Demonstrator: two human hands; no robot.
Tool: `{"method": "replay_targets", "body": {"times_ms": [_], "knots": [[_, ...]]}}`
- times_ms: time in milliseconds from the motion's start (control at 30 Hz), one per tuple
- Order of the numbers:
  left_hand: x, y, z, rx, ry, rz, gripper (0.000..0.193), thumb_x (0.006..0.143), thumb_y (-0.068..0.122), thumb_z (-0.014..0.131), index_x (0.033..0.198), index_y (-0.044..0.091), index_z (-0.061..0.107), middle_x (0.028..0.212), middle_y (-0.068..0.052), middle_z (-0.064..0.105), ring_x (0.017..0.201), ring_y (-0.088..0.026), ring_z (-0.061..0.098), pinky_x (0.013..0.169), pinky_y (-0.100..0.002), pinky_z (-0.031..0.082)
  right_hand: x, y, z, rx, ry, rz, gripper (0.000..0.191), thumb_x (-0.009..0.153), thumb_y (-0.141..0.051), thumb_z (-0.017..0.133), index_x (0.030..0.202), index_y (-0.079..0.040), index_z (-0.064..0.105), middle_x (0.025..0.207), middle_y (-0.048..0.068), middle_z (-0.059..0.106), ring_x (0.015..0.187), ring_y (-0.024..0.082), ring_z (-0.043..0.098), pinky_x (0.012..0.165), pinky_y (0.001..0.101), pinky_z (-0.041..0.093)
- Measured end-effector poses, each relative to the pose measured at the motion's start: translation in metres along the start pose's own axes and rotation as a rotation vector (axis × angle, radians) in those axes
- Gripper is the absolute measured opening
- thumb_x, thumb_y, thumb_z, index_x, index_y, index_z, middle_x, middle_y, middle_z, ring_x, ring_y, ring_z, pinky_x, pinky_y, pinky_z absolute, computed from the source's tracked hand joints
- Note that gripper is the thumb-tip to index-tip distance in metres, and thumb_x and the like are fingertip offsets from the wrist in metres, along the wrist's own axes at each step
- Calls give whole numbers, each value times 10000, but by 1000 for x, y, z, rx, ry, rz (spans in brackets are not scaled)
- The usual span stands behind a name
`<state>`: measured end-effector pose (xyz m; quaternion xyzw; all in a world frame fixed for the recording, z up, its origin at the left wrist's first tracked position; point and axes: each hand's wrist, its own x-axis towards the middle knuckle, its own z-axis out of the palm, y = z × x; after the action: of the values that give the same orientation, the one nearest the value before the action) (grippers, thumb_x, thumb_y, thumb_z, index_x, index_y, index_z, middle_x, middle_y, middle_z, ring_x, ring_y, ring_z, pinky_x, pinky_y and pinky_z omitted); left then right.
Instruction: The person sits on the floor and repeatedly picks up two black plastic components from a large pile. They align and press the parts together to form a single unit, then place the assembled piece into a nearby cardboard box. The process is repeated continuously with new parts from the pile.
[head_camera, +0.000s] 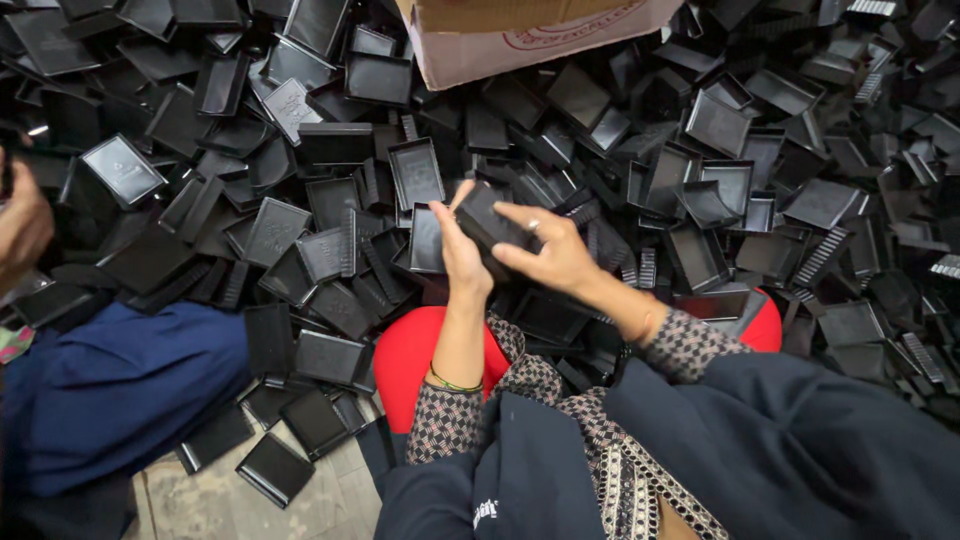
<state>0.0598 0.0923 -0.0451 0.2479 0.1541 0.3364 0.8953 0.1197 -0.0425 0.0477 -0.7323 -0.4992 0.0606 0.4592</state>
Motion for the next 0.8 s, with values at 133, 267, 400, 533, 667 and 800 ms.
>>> {"method": "replay_targets", "body": {"times_ms": [133,267,400,533,667,800], "knots": [[0,-1,-1,-68,25,-78,765,1080,605,245,1434,4,560,1327,-160,635,1196,-249,599,1061,-363,475,-10,3,18,6,-38,-1,557,861,-224,838,1351,-28,659,1306,170,705,1190,241,696,1032,356,537],[2,1,-7,-79,16,-87,802,1049,633,238,1406,2,580,1354,-123,657,1214,-222,625,1077,-329,488,-12,16,11,36,-22,113,562,859,-217,826,1359,-27,653,1259,158,721,1128,206,704,976,332,550],[1,-6,-2,-15,-35,-66,772,1068,628,265,1459,22,540,1305,-138,648,1167,-225,616,1039,-346,498,-10,19,7,162,-19,132,570,888,-217,819,1389,-23,629,1280,169,694,1145,198,671,994,332,535],[0,-2,0,-46,37,-74,809,1028,673,266,1468,41,518,1244,-140,667,1112,-215,621,1000,-341,506,-17,4,14,-56,-93,10,583,874,-217,836,1396,-57,632,1301,181,699,1179,278,705,1022,356,543],[3,9,-3,-406,116,-232,830,1009,736,300,1364,21,530,1128,-164,656,1027,-260,642,955,-380,526,-25,-2,11,-294,-184,-274,884,725,-290,894,1455,-20,476,1343,373,550,1200,487,587,987,450,496],[4,1,-8,-228,194,-225,793,993,697,296,1266,16,598,1134,-149,662,979,-256,642,903,-364,545,-30,11,6,-311,-111,-235,685,824,-84,780,1440,-22,486,1341,315,621,1175,434,658,941,402,574]]}}
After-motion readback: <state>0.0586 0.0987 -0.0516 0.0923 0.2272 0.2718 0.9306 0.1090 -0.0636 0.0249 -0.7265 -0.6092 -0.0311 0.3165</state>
